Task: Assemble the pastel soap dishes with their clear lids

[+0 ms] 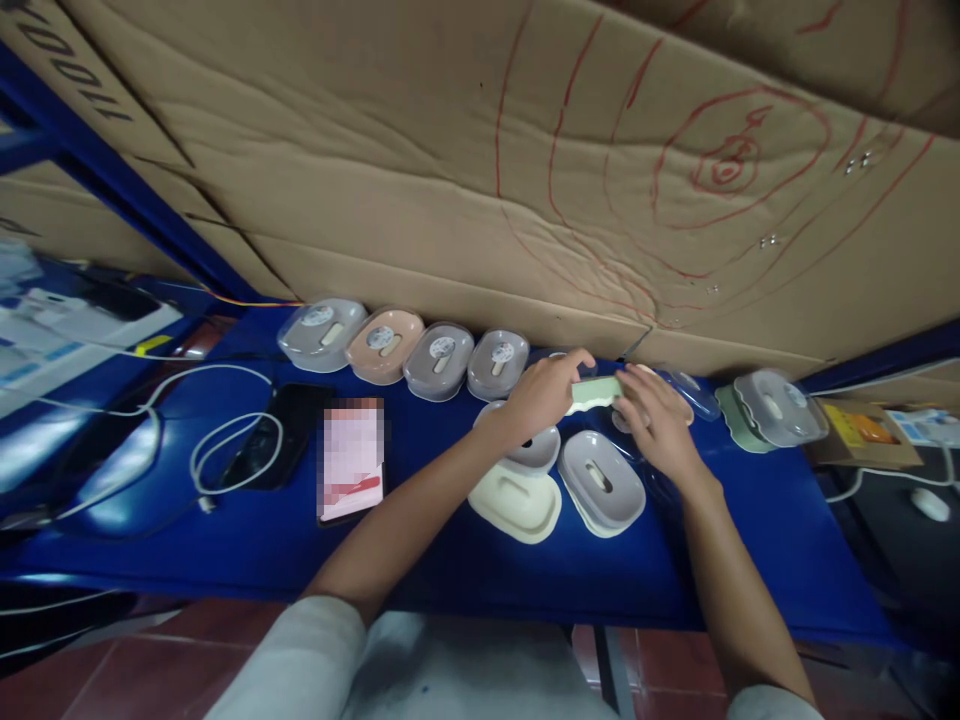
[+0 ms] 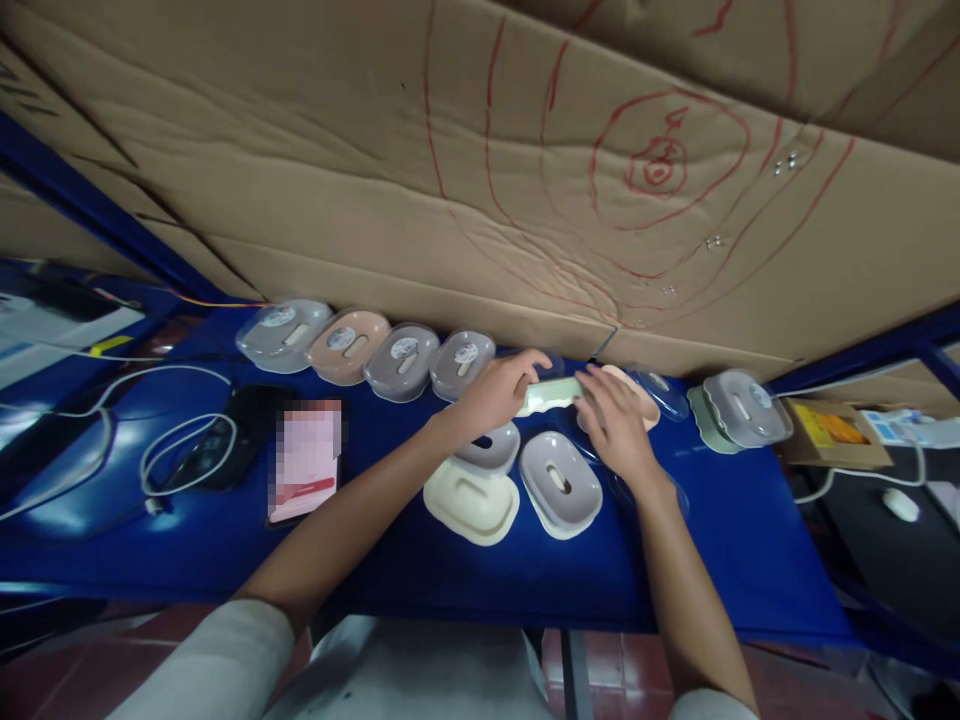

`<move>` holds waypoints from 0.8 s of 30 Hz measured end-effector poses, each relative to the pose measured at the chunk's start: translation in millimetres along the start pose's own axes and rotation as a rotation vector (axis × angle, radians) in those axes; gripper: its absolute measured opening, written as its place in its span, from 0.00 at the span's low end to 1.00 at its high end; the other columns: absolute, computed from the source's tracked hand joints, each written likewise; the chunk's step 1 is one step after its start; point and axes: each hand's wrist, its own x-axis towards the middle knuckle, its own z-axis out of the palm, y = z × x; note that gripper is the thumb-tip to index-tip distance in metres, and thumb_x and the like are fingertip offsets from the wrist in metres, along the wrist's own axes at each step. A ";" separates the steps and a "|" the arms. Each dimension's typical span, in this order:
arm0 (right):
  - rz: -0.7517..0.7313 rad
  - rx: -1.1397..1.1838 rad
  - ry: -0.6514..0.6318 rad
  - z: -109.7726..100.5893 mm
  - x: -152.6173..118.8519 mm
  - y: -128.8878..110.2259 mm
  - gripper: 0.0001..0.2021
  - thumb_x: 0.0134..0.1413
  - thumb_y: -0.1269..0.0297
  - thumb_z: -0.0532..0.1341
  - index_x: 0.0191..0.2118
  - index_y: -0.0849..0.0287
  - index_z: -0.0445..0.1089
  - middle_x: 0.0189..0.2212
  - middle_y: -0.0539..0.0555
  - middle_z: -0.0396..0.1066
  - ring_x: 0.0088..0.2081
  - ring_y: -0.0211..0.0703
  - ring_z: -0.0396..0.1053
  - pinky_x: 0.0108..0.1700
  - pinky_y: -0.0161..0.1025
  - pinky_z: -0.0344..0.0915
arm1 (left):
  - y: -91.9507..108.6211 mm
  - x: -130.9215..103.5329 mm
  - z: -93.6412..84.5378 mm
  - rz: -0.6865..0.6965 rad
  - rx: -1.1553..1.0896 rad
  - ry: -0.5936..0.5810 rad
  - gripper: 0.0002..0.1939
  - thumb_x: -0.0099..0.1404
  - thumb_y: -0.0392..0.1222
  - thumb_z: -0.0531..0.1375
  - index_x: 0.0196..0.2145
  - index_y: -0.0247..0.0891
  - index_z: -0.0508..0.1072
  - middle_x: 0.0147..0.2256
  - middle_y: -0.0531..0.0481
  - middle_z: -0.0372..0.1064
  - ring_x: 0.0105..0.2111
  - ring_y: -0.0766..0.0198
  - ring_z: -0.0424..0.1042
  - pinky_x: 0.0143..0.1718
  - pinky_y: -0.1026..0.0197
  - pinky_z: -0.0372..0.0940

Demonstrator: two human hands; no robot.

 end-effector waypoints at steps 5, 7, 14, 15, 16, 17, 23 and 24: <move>-0.060 0.037 -0.083 19.4 3.0 -14.5 0.21 0.75 0.51 0.55 0.64 0.54 0.72 0.62 0.61 0.73 0.63 0.58 0.69 0.65 0.58 0.65 | -4.1 -6.5 -2.5 0.048 0.094 -0.176 0.20 0.78 0.42 0.57 0.64 0.40 0.70 0.58 0.41 0.76 0.58 0.50 0.76 0.59 0.50 0.70; -0.066 0.029 -0.086 24.5 2.5 -12.3 0.19 0.76 0.53 0.54 0.61 0.53 0.74 0.60 0.61 0.75 0.60 0.57 0.71 0.63 0.57 0.66 | -7.0 -8.4 -2.2 0.021 0.153 -0.240 0.24 0.75 0.47 0.63 0.64 0.39 0.70 0.57 0.39 0.77 0.58 0.45 0.77 0.57 0.49 0.71; -0.172 -0.067 -0.248 23.8 26.4 -13.2 0.18 0.74 0.55 0.59 0.62 0.55 0.74 0.61 0.61 0.75 0.63 0.59 0.67 0.64 0.57 0.60 | -13.9 -6.1 -1.1 0.168 0.279 -0.264 0.26 0.67 0.32 0.66 0.62 0.41 0.74 0.56 0.41 0.79 0.57 0.46 0.78 0.58 0.47 0.70; -0.179 -0.083 -0.290 23.5 31.6 -16.1 0.18 0.74 0.56 0.59 0.62 0.55 0.74 0.59 0.62 0.76 0.60 0.58 0.69 0.62 0.56 0.61 | -13.8 -6.3 -7.1 0.160 0.273 -0.259 0.23 0.69 0.32 0.64 0.60 0.42 0.75 0.55 0.42 0.80 0.56 0.47 0.78 0.57 0.49 0.71; -0.186 -0.110 -0.333 23.7 36.1 -19.5 0.18 0.74 0.56 0.59 0.62 0.56 0.74 0.56 0.62 0.77 0.58 0.58 0.70 0.60 0.54 0.62 | -14.2 -7.1 -15.6 0.147 0.263 -0.246 0.20 0.71 0.34 0.62 0.59 0.42 0.76 0.55 0.43 0.80 0.56 0.49 0.78 0.57 0.50 0.71; -0.191 -0.147 -0.372 24.2 39.7 -23.1 0.18 0.74 0.57 0.60 0.62 0.56 0.74 0.55 0.63 0.78 0.56 0.58 0.70 0.58 0.54 0.62 | -15.4 -8.4 -25.9 0.130 0.254 -0.225 0.17 0.73 0.35 0.60 0.58 0.43 0.76 0.56 0.45 0.79 0.57 0.50 0.78 0.57 0.51 0.70; -0.170 -0.305 -0.457 21.6 46.6 -41.5 0.19 0.75 0.59 0.58 0.63 0.58 0.73 0.52 0.63 0.76 0.52 0.58 0.68 0.54 0.52 0.60 | -36.5 -23.1 -75.9 -0.274 0.404 -0.134 0.23 0.76 0.47 0.59 0.65 0.38 0.69 0.63 0.36 0.70 0.63 0.42 0.71 0.62 0.45 0.65; -0.161 -0.314 -0.458 17.3 47.3 -42.6 0.18 0.76 0.58 0.56 0.61 0.59 0.75 0.50 0.63 0.76 0.51 0.57 0.69 0.54 0.51 0.59 | -39.2 -24.8 -75.4 -0.331 0.436 -0.144 0.26 0.75 0.50 0.61 0.65 0.35 0.69 0.64 0.31 0.69 0.64 0.36 0.69 0.62 0.40 0.64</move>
